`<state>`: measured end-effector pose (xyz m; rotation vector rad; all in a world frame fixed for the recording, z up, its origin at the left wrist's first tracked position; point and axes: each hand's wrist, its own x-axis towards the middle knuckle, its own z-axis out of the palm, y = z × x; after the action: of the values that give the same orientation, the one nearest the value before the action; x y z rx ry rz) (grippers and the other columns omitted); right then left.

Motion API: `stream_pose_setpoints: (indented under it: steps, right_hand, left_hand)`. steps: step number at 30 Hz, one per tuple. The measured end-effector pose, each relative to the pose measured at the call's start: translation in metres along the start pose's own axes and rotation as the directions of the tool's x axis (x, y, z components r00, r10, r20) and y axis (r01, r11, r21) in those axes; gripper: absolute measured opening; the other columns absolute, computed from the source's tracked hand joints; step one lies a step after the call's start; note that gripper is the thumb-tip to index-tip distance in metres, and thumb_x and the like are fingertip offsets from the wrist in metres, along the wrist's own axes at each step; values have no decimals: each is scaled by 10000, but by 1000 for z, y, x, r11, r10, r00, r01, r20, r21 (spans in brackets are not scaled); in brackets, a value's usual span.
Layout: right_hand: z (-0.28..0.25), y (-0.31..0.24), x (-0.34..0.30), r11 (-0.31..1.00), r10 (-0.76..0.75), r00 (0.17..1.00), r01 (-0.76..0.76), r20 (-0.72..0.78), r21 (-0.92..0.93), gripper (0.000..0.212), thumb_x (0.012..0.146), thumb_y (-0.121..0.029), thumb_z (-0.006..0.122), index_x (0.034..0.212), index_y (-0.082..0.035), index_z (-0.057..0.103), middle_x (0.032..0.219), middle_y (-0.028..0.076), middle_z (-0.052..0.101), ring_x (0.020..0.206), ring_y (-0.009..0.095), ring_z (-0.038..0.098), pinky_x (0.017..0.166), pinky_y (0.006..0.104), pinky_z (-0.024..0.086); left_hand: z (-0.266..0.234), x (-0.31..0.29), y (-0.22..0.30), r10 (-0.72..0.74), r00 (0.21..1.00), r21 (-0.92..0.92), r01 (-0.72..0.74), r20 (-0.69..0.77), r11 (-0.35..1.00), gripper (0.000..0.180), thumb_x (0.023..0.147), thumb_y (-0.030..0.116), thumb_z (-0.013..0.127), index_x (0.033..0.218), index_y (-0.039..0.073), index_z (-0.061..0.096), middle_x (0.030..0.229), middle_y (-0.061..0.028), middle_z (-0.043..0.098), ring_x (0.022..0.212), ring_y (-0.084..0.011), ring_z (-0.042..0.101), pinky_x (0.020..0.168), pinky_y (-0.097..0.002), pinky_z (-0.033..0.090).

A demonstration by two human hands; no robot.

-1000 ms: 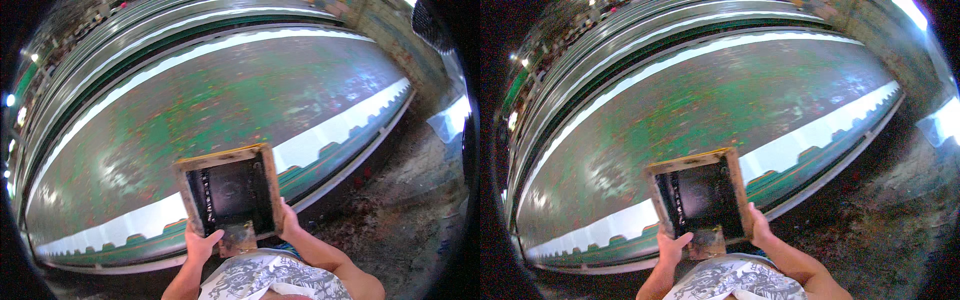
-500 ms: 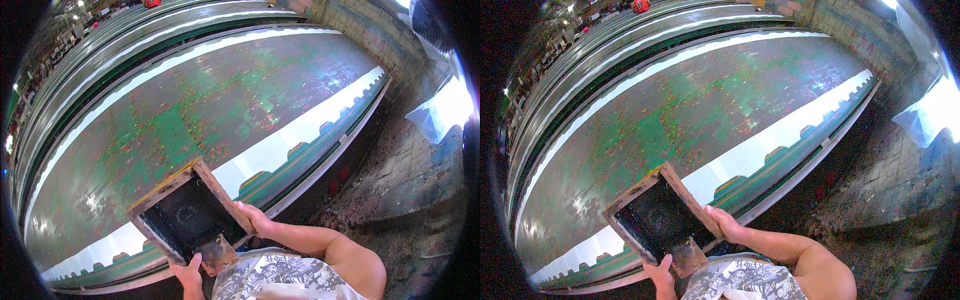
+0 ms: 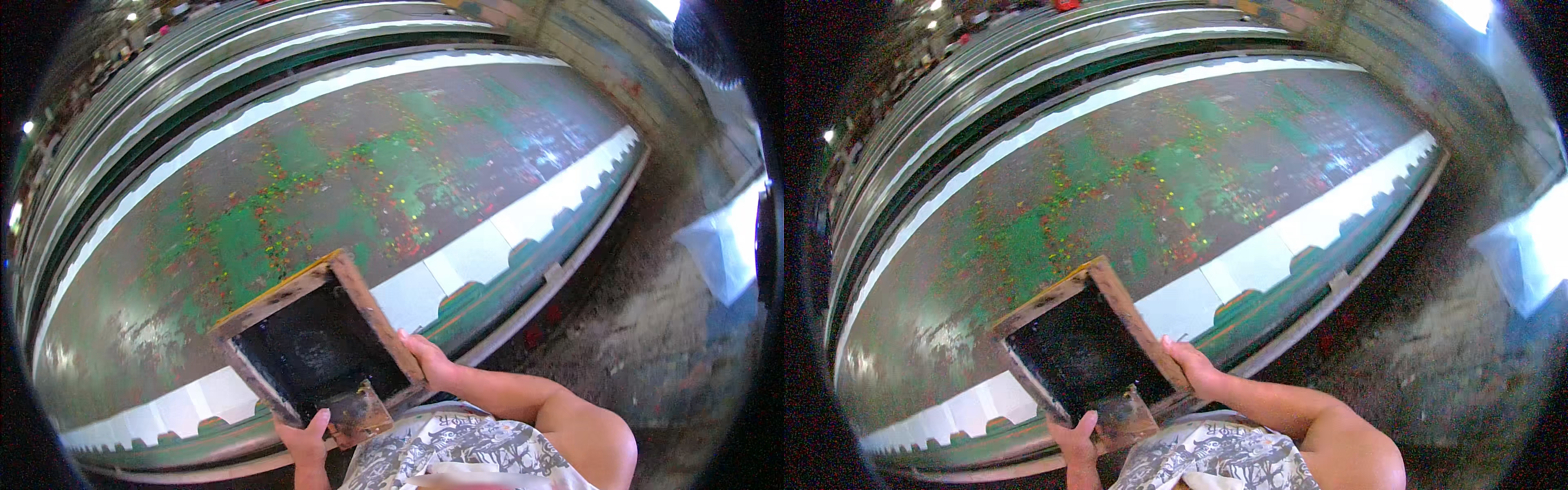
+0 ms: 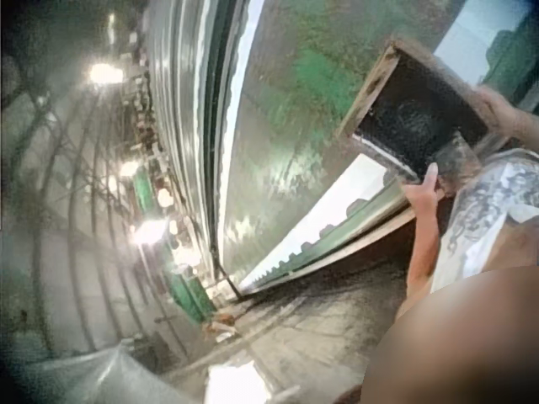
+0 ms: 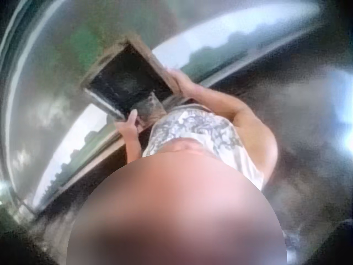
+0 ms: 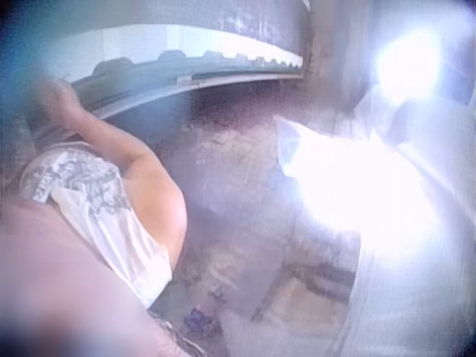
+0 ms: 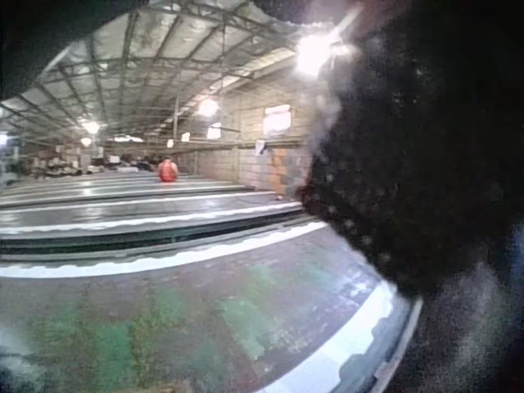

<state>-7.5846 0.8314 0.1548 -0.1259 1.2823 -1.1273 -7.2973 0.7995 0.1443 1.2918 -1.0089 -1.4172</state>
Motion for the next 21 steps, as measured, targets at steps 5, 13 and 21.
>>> stream_pose_setpoints:
  steps: [5, 13, 21]
  right_hand:
    - [-96, -35, 23, 991, -84, 996, 84, -3, 104, 602, 1112, -579, 597, 1383, -49, 683, 1261, 82, 746, 1138, 207, 704, 1015, 389, 548]
    - [-274, -129, 17, 986, -163, 968, 151, 192, 75, 453, 1124, -564, 570, 1218, -135, 680, 1069, 44, 678, 943, 183, 642, 823, 385, 528]
    - [-328, -166, 4, 984, -94, 990, 77, 101, 161, 477, 1124, -584, 558, 1283, -150, 677, 1090, 47, 682, 949, 206, 642, 818, 404, 527]
  left_hand:
    - [91, -12, -10, -13, 1000, -4, 13, 17, 1000, 857, 740, -16, 934, 1494, -45, 528, 1397, -139, 655, 1270, -275, 649, 1136, -422, 507]
    - [284, -80, -29, 61, 997, 10, -61, -42, 998, 756, 770, -12, 924, 1434, -40, 565, 1341, -127, 686, 1224, -246, 673, 1093, -411, 539]
    - [357, -89, -21, 59, 998, 16, -59, 24, 998, 722, 754, -31, 910, 1404, -29, 597, 1279, -111, 728, 1153, -247, 725, 1059, -414, 572]
